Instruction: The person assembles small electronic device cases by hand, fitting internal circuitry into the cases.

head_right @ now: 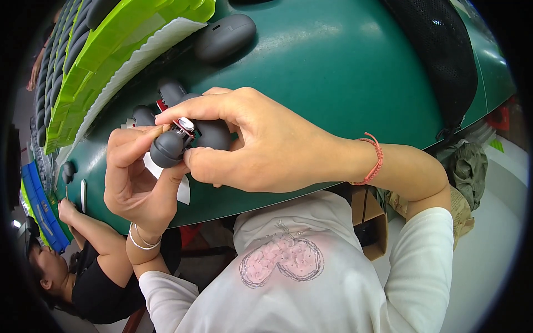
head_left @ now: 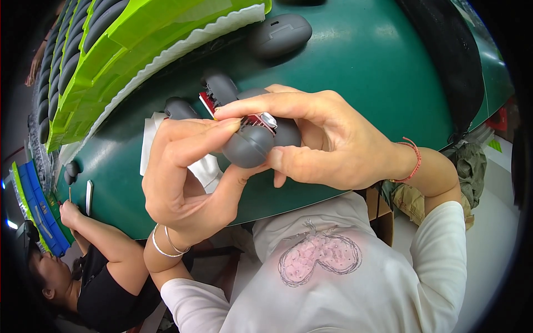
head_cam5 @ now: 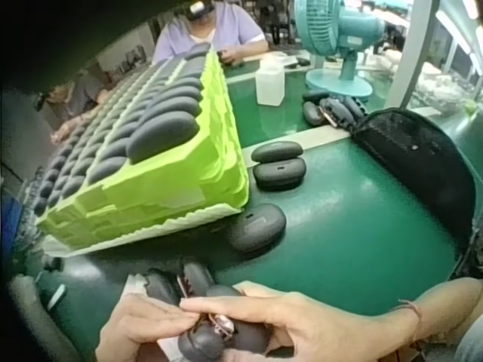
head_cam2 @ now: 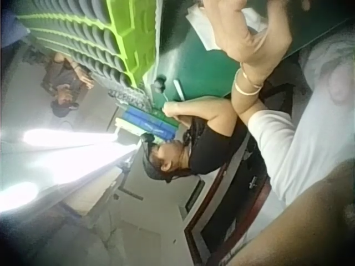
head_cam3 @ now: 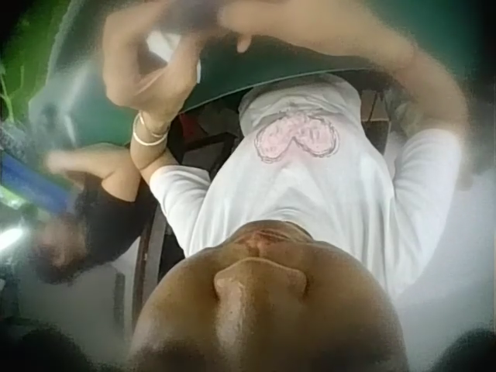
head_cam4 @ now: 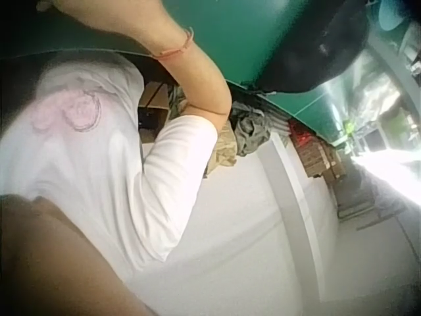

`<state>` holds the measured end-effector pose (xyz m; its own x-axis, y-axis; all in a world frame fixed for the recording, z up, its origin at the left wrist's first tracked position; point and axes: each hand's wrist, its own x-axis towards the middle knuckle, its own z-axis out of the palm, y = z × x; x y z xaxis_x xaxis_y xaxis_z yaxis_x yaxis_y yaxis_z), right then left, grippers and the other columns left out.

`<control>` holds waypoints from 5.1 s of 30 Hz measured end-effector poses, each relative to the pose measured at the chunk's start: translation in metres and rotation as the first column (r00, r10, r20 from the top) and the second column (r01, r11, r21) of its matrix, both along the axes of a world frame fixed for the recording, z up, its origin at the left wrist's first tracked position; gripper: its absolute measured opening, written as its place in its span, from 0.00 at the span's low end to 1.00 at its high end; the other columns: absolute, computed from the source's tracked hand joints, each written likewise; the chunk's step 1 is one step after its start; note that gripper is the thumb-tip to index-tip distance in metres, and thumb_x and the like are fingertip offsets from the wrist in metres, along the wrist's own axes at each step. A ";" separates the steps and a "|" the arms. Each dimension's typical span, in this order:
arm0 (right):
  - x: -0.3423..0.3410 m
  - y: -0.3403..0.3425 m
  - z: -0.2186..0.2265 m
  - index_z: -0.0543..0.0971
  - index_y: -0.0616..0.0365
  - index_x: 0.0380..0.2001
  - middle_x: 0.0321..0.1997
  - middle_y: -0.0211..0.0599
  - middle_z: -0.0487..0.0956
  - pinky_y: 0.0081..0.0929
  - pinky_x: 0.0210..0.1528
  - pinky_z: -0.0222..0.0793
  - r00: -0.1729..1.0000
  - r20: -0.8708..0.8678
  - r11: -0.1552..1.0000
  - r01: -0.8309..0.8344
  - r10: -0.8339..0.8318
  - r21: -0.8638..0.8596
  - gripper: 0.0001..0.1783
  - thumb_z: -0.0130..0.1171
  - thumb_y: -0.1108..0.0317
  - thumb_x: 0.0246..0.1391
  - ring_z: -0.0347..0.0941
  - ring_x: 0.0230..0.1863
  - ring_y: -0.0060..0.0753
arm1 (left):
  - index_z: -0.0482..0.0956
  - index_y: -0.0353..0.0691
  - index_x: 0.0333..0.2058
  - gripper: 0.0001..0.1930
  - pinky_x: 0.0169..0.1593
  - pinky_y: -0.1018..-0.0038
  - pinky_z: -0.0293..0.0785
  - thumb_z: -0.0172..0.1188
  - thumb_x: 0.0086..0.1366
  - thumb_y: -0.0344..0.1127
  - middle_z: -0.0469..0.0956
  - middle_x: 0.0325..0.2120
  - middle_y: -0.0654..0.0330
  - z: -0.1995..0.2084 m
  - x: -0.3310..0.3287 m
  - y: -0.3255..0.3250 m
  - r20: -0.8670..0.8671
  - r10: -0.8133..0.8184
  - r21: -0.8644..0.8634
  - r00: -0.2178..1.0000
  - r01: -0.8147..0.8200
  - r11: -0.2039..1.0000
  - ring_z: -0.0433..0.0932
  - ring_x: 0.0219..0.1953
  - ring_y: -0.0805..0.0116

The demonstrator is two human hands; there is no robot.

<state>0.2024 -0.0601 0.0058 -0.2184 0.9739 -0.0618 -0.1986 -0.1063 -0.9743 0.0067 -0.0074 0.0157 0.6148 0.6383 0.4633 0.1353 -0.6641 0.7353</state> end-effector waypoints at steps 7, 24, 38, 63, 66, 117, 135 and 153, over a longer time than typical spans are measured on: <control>0.003 0.002 -0.003 0.73 0.63 0.55 0.47 0.40 0.74 0.24 0.49 0.66 0.988 -0.136 0.995 -0.060 0.071 0.083 0.25 0.58 0.71 0.52 0.70 0.46 0.26 | 0.78 0.35 0.40 0.25 0.35 0.77 0.68 0.76 0.41 0.22 0.80 0.32 0.56 -0.007 0.001 0.006 0.126 0.032 -0.067 0.992 -0.023 0.998 0.76 0.32 0.68; 0.002 0.003 -0.007 0.69 0.65 0.59 0.55 0.38 0.71 0.26 0.51 0.72 0.977 -0.149 0.987 -0.145 0.155 0.074 0.28 0.55 0.76 0.53 0.70 0.50 0.27 | 0.75 0.28 0.44 0.23 0.47 0.71 0.71 0.70 0.47 0.19 0.76 0.38 0.52 0.007 -0.002 -0.001 -0.061 0.006 0.073 0.998 -0.001 0.997 0.74 0.39 0.64; 0.013 0.009 0.010 0.54 0.59 0.68 0.63 0.44 0.64 0.27 0.40 0.77 0.946 -0.289 0.989 -0.150 0.148 0.014 0.36 0.53 0.65 0.60 0.74 0.43 0.30 | 0.69 0.27 0.52 0.26 0.50 0.73 0.75 0.68 0.55 0.23 0.77 0.43 0.53 0.007 -0.001 0.008 0.313 0.219 -0.672 0.924 0.053 0.738 0.77 0.45 0.68; 0.012 0.008 0.006 0.52 0.66 0.67 0.72 0.50 0.52 0.35 0.59 0.70 0.968 0.249 0.936 -0.124 0.041 0.328 0.42 0.59 0.81 0.52 0.64 0.64 0.42 | 0.73 0.28 0.48 0.23 0.49 0.71 0.77 0.69 0.54 0.23 0.79 0.40 0.53 0.010 -0.002 0.012 0.152 0.099 -0.726 0.983 0.043 0.687 0.79 0.41 0.69; 0.012 0.009 0.003 0.54 0.66 0.66 0.71 0.51 0.55 0.34 0.56 0.73 0.932 0.363 0.901 -0.148 -0.011 0.407 0.41 0.60 0.81 0.50 0.67 0.62 0.45 | 0.73 0.28 0.47 0.22 0.48 0.71 0.78 0.70 0.53 0.24 0.79 0.39 0.53 0.006 -0.001 0.010 0.159 0.114 -0.700 0.981 0.031 0.713 0.80 0.41 0.68; 0.016 0.005 -0.002 0.69 0.71 0.50 0.44 0.48 0.75 0.32 0.40 0.74 0.880 0.398 0.681 -0.126 -0.259 0.722 0.41 0.74 0.54 0.39 0.76 0.39 0.47 | 0.76 0.26 0.45 0.29 0.37 0.68 0.76 0.74 0.43 0.33 0.78 0.33 0.47 0.013 0.005 0.001 0.000 -0.035 0.072 0.999 0.035 0.997 0.78 0.33 0.53; 0.011 -0.004 0.003 0.68 0.67 0.53 0.49 0.47 0.74 0.28 0.46 0.72 0.974 0.187 0.855 0.013 -0.128 0.518 0.32 0.69 0.62 0.48 0.76 0.46 0.33 | 0.79 0.29 0.42 0.29 0.30 0.73 0.73 0.76 0.37 0.30 0.79 0.31 0.51 0.008 0.016 0.000 0.125 0.061 0.154 0.990 -0.080 0.985 0.77 0.29 0.60; 0.000 -0.003 0.006 0.71 0.65 0.51 0.49 0.42 0.74 0.23 0.40 0.77 1.000 0.007 0.998 0.024 -0.025 0.057 0.25 0.67 0.68 0.52 0.78 0.42 0.27 | 0.77 0.34 0.40 0.25 0.30 0.73 0.74 0.75 0.41 0.28 0.79 0.32 0.56 0.002 0.010 0.005 0.009 0.082 0.140 0.997 -0.082 0.987 0.76 0.27 0.61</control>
<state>0.2026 -0.0627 0.0121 -0.1943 0.9809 -0.0075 -0.1930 -0.0457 -0.9801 0.0163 -0.0028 0.0178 0.5616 0.6151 0.5533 0.1913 -0.7472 0.6365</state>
